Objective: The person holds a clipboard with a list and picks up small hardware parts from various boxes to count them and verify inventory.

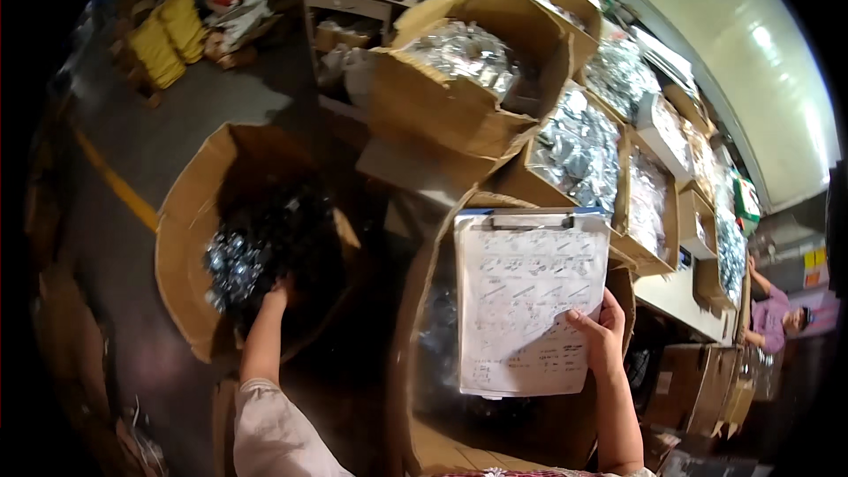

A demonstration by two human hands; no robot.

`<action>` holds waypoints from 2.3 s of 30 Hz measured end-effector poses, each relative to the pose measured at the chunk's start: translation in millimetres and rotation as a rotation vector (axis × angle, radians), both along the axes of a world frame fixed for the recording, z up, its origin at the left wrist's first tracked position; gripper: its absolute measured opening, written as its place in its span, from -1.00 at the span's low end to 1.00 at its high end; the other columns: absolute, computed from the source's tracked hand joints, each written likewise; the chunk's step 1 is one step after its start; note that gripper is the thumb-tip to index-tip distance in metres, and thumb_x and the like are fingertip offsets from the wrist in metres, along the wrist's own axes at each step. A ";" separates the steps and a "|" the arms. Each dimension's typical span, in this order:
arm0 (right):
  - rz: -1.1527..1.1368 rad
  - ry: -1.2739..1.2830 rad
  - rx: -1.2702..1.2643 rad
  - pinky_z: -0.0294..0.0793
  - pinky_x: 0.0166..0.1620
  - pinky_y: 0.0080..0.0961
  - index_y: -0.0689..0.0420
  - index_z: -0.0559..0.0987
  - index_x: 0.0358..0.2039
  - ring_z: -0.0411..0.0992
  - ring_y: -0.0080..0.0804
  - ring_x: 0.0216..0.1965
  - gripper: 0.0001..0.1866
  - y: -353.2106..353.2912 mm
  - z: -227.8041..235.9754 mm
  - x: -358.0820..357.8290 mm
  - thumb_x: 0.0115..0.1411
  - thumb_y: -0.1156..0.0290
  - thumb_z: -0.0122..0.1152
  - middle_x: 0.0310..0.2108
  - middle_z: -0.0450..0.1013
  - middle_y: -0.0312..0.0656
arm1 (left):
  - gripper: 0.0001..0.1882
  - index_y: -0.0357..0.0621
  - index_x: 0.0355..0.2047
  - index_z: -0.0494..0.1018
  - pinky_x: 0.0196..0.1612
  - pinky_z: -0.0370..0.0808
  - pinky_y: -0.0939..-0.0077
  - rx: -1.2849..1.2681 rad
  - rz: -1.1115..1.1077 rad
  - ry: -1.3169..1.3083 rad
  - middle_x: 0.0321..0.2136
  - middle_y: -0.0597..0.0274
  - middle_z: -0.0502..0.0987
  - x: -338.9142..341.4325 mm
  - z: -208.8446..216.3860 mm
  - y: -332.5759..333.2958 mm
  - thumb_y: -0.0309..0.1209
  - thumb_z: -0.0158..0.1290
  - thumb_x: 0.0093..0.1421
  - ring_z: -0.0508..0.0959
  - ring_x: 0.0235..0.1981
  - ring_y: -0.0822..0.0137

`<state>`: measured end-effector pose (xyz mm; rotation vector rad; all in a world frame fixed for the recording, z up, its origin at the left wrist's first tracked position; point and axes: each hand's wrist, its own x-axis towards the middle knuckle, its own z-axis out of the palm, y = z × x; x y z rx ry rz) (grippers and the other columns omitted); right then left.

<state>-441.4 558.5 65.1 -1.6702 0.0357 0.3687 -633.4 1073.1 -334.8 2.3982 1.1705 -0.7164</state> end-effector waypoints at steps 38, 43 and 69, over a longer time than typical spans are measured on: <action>0.129 0.144 0.345 0.47 -0.03 -0.55 0.35 0.46 0.02 0.52 -0.48 -0.16 -0.47 -26.4 19.4 5.4 -0.01 0.63 0.37 -0.16 0.54 -0.13 | -0.82 -0.19 -0.31 0.44 0.13 0.42 -0.09 -1.469 0.722 -1.611 -0.11 -0.01 0.54 39.2 243.4 -49.1 -0.40 -0.15 0.27 0.46 0.08 -0.04; 0.037 0.110 0.562 0.49 -0.04 -0.50 0.35 0.45 0.01 0.53 -0.45 -0.18 -0.46 -71.4 60.9 -21.4 -0.02 0.57 0.40 -0.17 0.55 -0.09 | -0.73 -0.20 -0.14 0.42 -0.45 0.59 0.30 -1.580 0.545 -1.339 -0.29 0.13 0.52 50.1 371.8 -101.4 -0.35 -0.16 0.25 0.53 -0.27 0.14; -0.934 -0.094 0.614 0.46 -0.05 -0.50 0.39 0.48 -0.04 0.50 -0.39 -0.16 -0.60 -582.9 10.6 -241.4 0.05 0.61 0.15 -0.13 0.52 -0.08 | -0.72 -0.11 -0.20 0.52 -0.10 0.35 0.47 -0.898 -0.724 -0.725 -0.37 0.30 0.53 344.3 355.8 -834.3 -0.32 0.21 0.08 0.47 -0.26 0.39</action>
